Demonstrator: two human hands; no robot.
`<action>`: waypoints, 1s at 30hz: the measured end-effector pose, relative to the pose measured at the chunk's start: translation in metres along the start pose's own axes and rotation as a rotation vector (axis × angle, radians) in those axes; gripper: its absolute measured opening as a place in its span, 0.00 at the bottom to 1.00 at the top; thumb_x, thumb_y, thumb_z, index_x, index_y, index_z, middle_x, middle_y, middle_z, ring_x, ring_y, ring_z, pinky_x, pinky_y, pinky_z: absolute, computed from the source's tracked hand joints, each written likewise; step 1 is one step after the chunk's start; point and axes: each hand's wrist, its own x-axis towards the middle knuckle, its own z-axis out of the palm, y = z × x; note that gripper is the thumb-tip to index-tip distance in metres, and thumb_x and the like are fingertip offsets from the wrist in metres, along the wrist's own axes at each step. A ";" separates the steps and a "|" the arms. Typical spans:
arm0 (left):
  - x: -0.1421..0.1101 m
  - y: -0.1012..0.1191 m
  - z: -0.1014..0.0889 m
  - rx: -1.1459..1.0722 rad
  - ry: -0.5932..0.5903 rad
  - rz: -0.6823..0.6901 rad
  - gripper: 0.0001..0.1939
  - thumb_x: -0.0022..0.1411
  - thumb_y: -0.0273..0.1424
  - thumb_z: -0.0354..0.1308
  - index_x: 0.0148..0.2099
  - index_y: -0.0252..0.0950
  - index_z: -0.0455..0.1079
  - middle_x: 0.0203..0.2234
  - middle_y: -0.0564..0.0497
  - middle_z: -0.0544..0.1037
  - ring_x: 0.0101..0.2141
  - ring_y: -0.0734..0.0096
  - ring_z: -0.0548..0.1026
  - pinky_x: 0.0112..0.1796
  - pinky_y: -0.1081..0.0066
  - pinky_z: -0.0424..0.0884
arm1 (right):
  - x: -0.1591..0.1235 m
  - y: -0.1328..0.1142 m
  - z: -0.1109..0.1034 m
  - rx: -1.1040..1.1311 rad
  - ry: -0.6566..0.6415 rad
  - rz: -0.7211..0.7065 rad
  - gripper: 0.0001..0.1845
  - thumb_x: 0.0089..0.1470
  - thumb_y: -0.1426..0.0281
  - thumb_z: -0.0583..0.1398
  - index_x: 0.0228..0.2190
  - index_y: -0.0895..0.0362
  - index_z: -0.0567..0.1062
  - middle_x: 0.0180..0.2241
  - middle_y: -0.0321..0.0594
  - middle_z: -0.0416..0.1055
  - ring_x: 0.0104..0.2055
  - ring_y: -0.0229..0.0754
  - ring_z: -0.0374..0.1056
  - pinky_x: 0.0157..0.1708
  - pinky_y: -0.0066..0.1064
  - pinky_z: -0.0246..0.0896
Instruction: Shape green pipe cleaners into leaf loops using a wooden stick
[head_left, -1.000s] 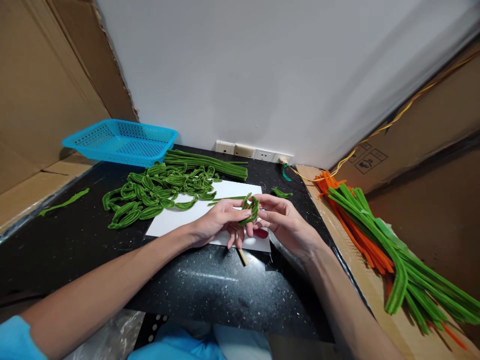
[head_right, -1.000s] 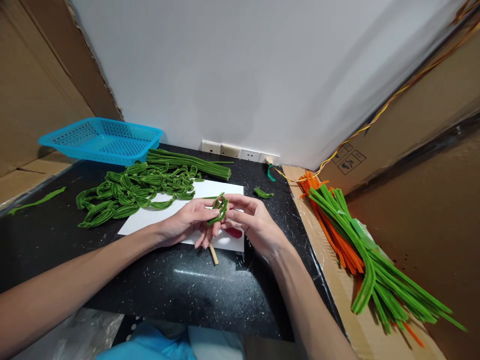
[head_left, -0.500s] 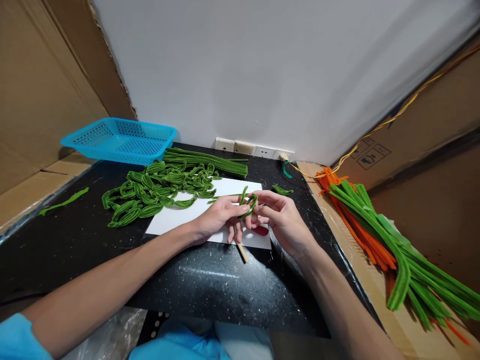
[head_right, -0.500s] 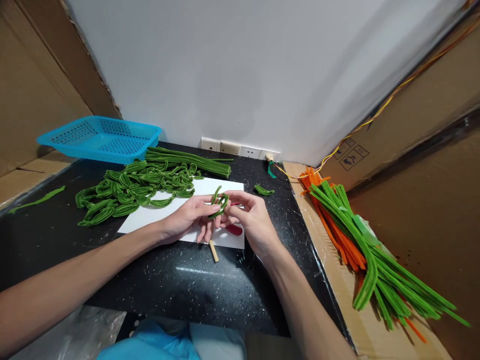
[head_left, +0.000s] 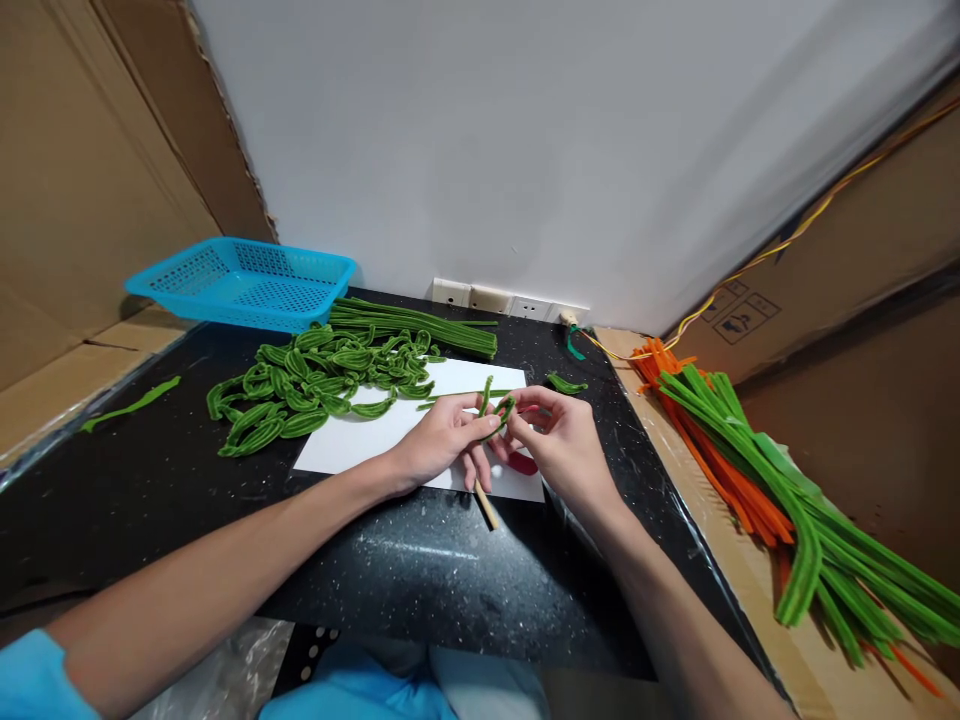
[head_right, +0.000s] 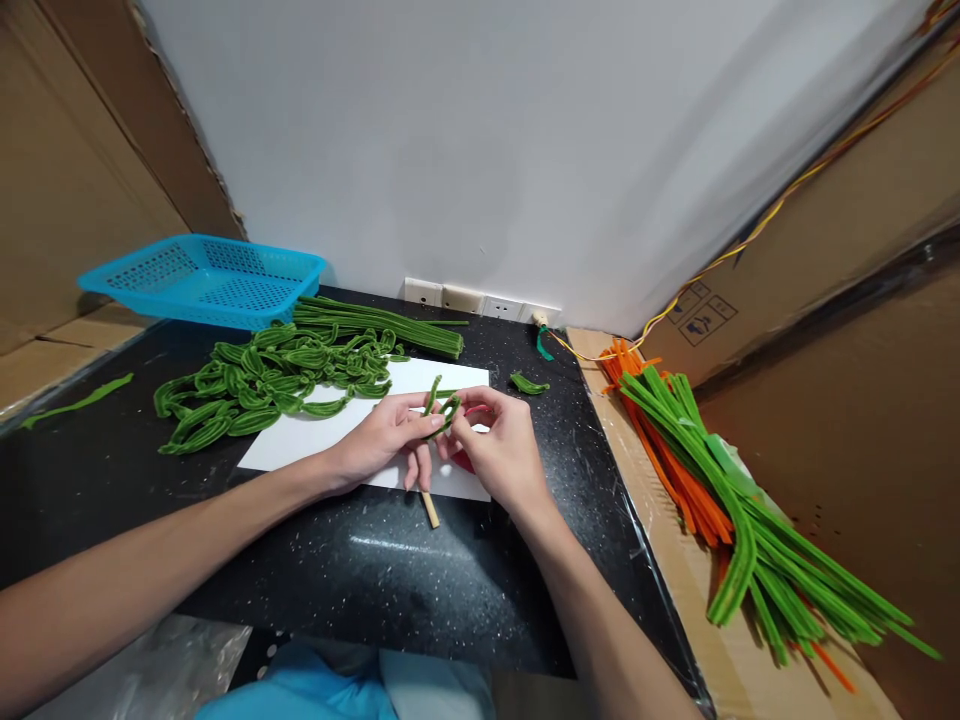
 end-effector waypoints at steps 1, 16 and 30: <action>0.000 -0.001 0.000 0.010 0.001 0.005 0.21 0.65 0.45 0.65 0.45 0.32 0.66 0.28 0.46 0.81 0.19 0.65 0.81 0.15 0.77 0.72 | 0.000 0.000 0.001 -0.056 0.023 -0.039 0.08 0.51 0.68 0.67 0.33 0.59 0.79 0.29 0.40 0.78 0.27 0.39 0.74 0.27 0.28 0.69; -0.001 0.000 0.006 0.102 0.018 0.003 0.24 0.62 0.47 0.68 0.43 0.34 0.64 0.19 0.50 0.79 0.18 0.64 0.81 0.16 0.77 0.74 | -0.007 0.005 0.001 -0.319 0.095 -0.165 0.12 0.52 0.71 0.64 0.38 0.61 0.86 0.33 0.45 0.84 0.28 0.44 0.78 0.28 0.31 0.73; -0.002 -0.002 0.001 0.084 0.053 -0.009 0.21 0.64 0.42 0.66 0.48 0.33 0.66 0.25 0.45 0.83 0.17 0.65 0.80 0.16 0.76 0.73 | -0.006 -0.003 -0.005 -0.318 0.039 -0.231 0.10 0.61 0.66 0.64 0.38 0.56 0.84 0.38 0.44 0.83 0.33 0.43 0.78 0.34 0.34 0.76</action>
